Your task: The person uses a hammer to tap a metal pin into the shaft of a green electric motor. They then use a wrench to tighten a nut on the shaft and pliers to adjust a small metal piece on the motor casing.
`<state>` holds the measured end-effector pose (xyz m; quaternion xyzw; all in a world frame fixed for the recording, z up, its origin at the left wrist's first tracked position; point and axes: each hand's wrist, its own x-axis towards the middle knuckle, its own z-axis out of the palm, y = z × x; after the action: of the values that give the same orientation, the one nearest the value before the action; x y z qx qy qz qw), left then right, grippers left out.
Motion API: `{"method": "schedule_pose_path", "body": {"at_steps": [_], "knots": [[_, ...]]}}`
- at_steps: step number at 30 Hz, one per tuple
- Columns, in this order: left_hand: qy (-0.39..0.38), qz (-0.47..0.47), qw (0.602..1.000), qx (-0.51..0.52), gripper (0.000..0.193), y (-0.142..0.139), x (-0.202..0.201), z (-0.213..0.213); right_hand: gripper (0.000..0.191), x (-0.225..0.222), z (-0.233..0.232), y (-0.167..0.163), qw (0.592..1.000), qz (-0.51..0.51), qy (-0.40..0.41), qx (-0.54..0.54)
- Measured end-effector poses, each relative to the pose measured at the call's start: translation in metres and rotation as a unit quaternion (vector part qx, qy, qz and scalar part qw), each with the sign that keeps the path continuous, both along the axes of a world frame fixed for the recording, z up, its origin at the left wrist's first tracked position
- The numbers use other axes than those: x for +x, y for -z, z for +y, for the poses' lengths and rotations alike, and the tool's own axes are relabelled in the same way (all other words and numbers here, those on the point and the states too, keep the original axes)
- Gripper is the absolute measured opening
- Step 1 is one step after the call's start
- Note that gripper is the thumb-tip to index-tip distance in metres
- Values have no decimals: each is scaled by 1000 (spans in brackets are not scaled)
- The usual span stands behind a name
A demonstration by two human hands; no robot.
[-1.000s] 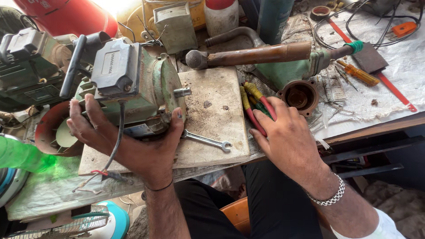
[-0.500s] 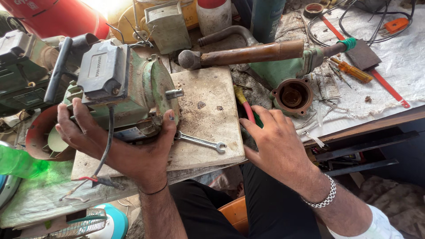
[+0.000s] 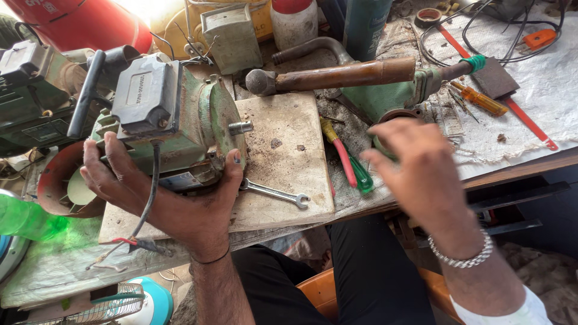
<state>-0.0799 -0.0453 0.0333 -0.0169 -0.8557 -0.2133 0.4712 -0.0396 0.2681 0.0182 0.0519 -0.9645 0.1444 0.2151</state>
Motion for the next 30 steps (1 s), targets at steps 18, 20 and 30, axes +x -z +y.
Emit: {"method": "schedule_pose_path", "body": {"at_steps": [18,20,30], "knots": [[3,0,1000,-8,110,-4,1,2,113,-20,30,-14,970,-159,183,-6],[6,-1,1000,-4,110,-4,2,2,101,-20,32,-14,972,-156,173,-38],[-2,6,1000,-10,112,0,0,0,74,-32,89,-9,935,-12,2,-355]]}}
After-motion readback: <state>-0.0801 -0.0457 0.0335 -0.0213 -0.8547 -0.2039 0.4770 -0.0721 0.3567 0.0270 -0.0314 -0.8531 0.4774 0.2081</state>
